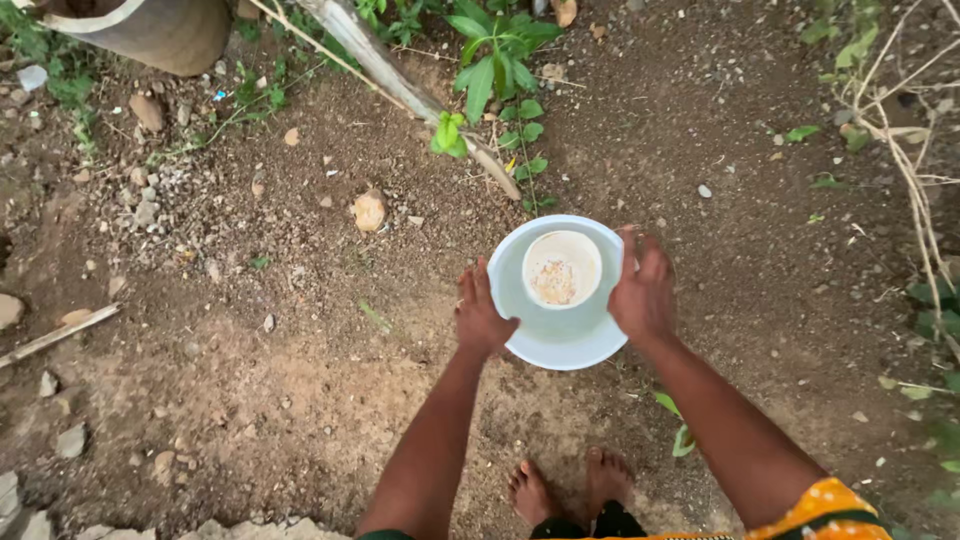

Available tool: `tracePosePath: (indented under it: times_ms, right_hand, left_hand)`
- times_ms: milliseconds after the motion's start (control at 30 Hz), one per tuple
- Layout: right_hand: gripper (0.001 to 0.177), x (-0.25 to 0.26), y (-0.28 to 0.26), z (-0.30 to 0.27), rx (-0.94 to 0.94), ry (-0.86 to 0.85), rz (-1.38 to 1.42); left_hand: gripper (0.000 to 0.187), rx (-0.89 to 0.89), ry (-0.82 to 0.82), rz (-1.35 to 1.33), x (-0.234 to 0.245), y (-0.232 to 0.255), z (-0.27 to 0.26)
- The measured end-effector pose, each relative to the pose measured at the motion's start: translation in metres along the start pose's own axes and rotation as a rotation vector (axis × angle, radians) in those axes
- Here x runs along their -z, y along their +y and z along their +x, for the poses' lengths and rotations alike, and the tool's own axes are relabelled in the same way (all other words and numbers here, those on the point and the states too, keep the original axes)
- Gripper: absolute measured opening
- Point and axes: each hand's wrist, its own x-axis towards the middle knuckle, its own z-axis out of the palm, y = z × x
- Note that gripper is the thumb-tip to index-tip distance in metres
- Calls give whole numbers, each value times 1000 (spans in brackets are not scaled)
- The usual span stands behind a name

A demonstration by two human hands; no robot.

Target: The person fills a white bucket with water from a large blue drum using a mug. They then carry the bucket through the garden and water several plants by pouring water over them with the mug.

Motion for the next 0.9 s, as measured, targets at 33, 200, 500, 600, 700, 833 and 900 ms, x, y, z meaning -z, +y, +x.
tracePosePath:
  times_ms: [33, 200, 500, 600, 700, 833, 900]
  right_hand:
    - [73, 7, -14, -5, 85, -47, -108]
    - [60, 18, -50, -26, 477, -43, -281]
    - [32, -52, -31, -16, 141, -21, 422]
    - [48, -78, -19, -16, -65, -51, 459]
    - [53, -97, -2, -13, -160, -150, 430]
    - [56, -111, 12, -6, -154, -191, 382]
    - [56, -111, 16, -5, -185, -216, 375]
  left_hand:
    - [137, -47, -1, 79, 5, 7, -8]
    - [157, -25, -122, 301, 8, 33, -25]
    - [157, 33, -202, 432, 12, 41, -20]
    - [158, 47, -219, 455, 12, 43, -20]
    - [158, 45, -207, 471, 10, 42, -20]
    - [159, 52, -211, 496, 8, 43, -17]
    - [160, 60, -228, 506, 10, 45, -18]
